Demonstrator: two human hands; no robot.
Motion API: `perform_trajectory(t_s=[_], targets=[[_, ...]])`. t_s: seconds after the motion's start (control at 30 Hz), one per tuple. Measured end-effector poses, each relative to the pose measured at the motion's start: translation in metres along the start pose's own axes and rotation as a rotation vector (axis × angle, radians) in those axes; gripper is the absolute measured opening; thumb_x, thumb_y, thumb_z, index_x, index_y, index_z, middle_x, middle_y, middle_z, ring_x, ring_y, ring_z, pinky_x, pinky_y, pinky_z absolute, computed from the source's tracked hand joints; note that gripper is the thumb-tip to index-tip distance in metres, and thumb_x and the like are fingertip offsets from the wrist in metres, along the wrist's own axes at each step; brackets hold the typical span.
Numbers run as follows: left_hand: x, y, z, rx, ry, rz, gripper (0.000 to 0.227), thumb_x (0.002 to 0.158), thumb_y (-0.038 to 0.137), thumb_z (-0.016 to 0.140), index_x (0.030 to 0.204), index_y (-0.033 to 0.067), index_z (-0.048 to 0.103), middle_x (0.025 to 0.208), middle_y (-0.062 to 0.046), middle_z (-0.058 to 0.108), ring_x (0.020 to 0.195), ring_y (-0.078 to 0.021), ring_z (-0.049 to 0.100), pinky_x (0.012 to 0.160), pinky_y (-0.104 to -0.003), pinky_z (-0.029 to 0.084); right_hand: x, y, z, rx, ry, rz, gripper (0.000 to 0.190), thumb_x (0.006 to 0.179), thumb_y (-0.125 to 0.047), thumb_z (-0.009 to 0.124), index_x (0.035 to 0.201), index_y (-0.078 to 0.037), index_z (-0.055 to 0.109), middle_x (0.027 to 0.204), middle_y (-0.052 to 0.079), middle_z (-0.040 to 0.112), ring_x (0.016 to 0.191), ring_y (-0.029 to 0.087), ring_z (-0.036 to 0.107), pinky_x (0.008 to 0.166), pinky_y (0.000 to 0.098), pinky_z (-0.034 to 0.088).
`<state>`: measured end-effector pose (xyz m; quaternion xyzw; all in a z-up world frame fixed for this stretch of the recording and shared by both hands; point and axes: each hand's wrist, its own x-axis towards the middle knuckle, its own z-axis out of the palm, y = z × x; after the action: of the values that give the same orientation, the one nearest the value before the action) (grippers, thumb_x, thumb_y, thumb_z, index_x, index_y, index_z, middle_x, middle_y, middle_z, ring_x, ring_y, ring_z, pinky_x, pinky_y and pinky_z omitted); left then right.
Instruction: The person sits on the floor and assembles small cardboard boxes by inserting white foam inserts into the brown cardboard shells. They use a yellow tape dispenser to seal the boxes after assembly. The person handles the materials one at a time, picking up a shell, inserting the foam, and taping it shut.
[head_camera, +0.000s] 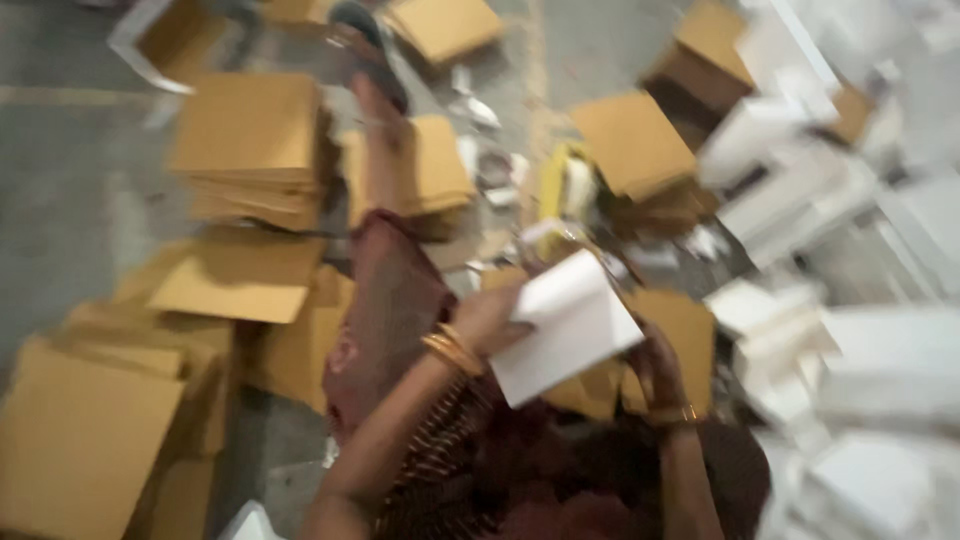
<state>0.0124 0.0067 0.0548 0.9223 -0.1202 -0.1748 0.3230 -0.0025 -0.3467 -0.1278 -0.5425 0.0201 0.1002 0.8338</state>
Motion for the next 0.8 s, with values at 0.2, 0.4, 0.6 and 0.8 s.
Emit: perform_trajectory(t_s=[0.2,0.4,0.6,0.8], targets=[[0.023,0.016,0.007,0.376,-0.034,-0.001,0.048,0.09,0.027,0.073,0.128,0.0056,0.054,0.116,-0.015,0.068,0.097,-0.0297,0.071,0.078,-0.041,0.056,-0.019,0.059,0.009,-0.281,0.142,0.167,0.048,0.098,-0.033,0.054,0.124,0.004,0.068,0.105,0.021,0.074,0.094,0.031,0.072,0.087,0.0451,0.057],[0.064,-0.016,0.07,0.702,0.615,0.374,0.059,0.066,0.029,0.081,0.117,0.0122,0.057,0.126,-0.024,0.059,0.116,-0.0302,0.06,0.091,-0.04,0.044,-0.005,0.068,0.02,-0.761,0.001,0.163,0.049,0.088,-0.042,0.069,0.112,0.001,0.072,0.102,0.017,0.078,0.095,0.029,0.072,0.084,0.0423,0.057],[0.084,-0.057,0.094,0.478,0.29,0.281,0.066,0.073,0.04,0.084,0.121,0.005,0.055,0.111,-0.014,0.061,0.105,-0.0323,0.059,0.093,-0.046,0.043,-0.011,0.015,0.064,-1.449,0.229,0.483,0.059,0.085,-0.06,0.072,0.119,-0.012,0.073,0.103,0.012,0.075,0.101,0.031,0.072,0.089,0.0433,0.057],[0.085,-0.066,0.097,0.43,0.388,0.349,0.065,0.068,0.04,0.085,0.115,0.0058,0.058,0.109,-0.013,0.062,0.104,-0.0314,0.06,0.091,-0.047,0.043,0.008,-0.02,0.088,-1.141,0.309,-0.275,0.087,0.075,-0.043,0.081,0.147,-0.008,0.049,0.129,0.021,0.059,0.115,0.037,0.059,0.094,0.0471,0.049]])
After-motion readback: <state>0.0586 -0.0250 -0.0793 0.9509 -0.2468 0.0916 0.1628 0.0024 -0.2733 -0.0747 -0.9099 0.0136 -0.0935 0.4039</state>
